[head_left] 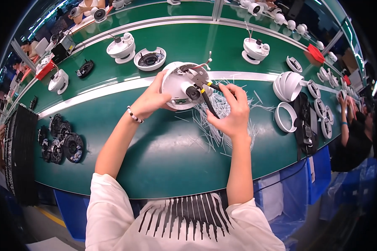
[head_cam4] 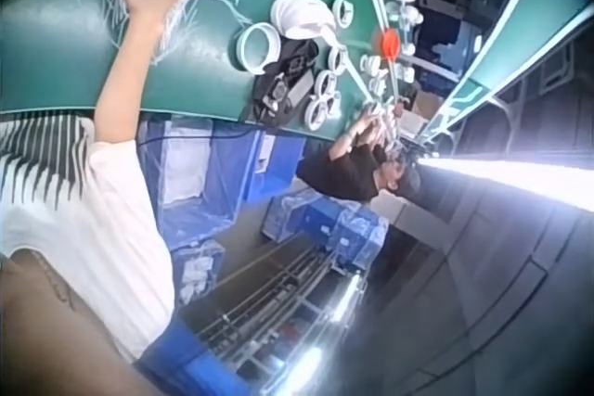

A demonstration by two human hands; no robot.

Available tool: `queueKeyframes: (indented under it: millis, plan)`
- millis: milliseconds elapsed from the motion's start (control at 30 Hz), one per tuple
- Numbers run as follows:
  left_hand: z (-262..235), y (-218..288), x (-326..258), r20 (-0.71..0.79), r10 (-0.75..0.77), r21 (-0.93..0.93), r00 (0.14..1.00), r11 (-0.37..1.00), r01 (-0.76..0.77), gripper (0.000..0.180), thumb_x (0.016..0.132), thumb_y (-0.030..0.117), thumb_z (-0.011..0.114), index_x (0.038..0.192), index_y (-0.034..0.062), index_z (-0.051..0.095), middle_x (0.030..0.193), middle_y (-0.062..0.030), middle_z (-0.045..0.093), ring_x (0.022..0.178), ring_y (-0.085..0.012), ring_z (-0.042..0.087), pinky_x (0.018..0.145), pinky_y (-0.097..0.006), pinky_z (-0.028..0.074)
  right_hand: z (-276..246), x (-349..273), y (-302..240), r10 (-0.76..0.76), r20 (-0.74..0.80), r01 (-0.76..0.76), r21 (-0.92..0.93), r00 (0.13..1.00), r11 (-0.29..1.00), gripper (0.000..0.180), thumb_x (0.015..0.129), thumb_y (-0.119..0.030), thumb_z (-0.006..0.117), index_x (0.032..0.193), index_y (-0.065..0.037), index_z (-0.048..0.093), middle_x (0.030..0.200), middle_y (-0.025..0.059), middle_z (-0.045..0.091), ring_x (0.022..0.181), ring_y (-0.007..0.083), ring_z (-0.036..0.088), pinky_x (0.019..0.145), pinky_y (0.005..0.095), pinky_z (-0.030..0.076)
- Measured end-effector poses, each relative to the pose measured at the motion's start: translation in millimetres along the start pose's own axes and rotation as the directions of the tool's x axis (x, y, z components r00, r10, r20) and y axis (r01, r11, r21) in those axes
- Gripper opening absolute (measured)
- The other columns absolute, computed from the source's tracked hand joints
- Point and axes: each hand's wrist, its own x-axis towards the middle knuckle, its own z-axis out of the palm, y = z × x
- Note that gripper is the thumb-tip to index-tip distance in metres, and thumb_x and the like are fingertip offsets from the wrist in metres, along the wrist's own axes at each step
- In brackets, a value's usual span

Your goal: Trim excess plastic and assemble lighting fixture housing components on an assembly line.

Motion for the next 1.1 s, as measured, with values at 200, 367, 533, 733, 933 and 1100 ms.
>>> queueKeyframes:
  millis: [200, 367, 533, 733, 933, 1100]
  plan:
    - [-2, -4, 3, 0.003, 0.005, -0.012, 1.0, 1.0, -0.005, 0.071, 0.062, -0.002, 0.04, 0.129, 0.0052, 0.017, 0.121, -0.0164, 0.035, 0.108, -0.0292, 0.045, 0.071, -0.038, 0.053, -8, -1, 2, 0.014, 0.048, -0.012, -0.036, 0.999, 0.999, 0.054, 0.047, -0.016, 0.07, 0.098, -0.003, 0.055, 0.094, 0.0096, 0.049, 0.085, 0.0257, 0.05, 0.073, 0.0352, 0.042]
    - [0, -6, 3, 0.021, 0.012, 0.014, 1.0, 1.0, -0.012, 0.07, 0.063, -0.002, 0.04, 0.129, 0.005, 0.016, 0.119, -0.017, 0.038, 0.106, -0.0292, 0.047, 0.07, -0.036, 0.054, -6, -1, 0, 0.015, 0.06, -0.012, -0.05, 0.998, 0.999, 0.054, 0.047, -0.015, 0.069, 0.098, -0.003, 0.055, 0.094, 0.0093, 0.049, 0.085, 0.0252, 0.049, 0.074, 0.0353, 0.042]
    - [4, -7, 2, 0.037, -0.021, 0.043, 0.999, 0.999, 0.019, 0.073, 0.062, 0.003, 0.041, 0.131, 0.0079, 0.018, 0.123, -0.0137, 0.037, 0.109, -0.0272, 0.045, 0.075, -0.038, 0.051, -4, 1, -2, 0.022, 0.044, -0.018, -0.079, 0.999, 0.997, 0.052, 0.048, -0.014, 0.068, 0.098, -0.003, 0.055, 0.093, 0.0091, 0.05, 0.085, 0.0251, 0.05, 0.072, 0.0345, 0.043]
    - [1, -11, 5, 0.057, 0.03, -0.014, 0.998, 0.999, -0.029, 0.072, 0.063, -0.003, 0.039, 0.13, 0.0047, 0.013, 0.118, -0.0185, 0.039, 0.103, -0.0287, 0.05, 0.067, -0.034, 0.054, 2, -5, -4, 0.12, 0.07, -0.123, 0.043, 0.99, 0.992, 0.046, 0.052, -0.012, 0.067, 0.096, -0.003, 0.057, 0.092, 0.0075, 0.052, 0.07, 0.0226, 0.055, 0.061, 0.0318, 0.046]
    - [-6, -3, 1, -0.002, -0.033, -0.09, 0.999, 0.995, 0.033, 0.072, 0.062, -0.005, 0.038, 0.13, 0.0061, 0.016, 0.12, -0.0157, 0.038, 0.107, -0.0285, 0.047, 0.069, -0.038, 0.054, -1, 0, -15, 0.156, 0.079, -0.164, 0.104, 0.984, 0.981, 0.048, 0.051, -0.014, 0.07, 0.096, -0.003, 0.058, 0.092, 0.0067, 0.054, 0.064, 0.0168, 0.055, 0.054, 0.0272, 0.046]
    - [-2, 4, -7, -0.071, -0.01, -0.127, 0.997, 0.992, 0.001, 0.073, 0.061, -0.007, 0.037, 0.13, 0.0058, 0.016, 0.12, -0.0152, 0.037, 0.108, -0.0257, 0.045, 0.07, -0.032, 0.053, -18, 2, -33, 0.185, 0.045, -0.19, 0.161, 0.982, 0.969, 0.049, 0.049, -0.011, 0.071, 0.095, -0.002, 0.06, 0.091, 0.0069, 0.055, 0.057, 0.0126, 0.052, 0.049, 0.0227, 0.042]
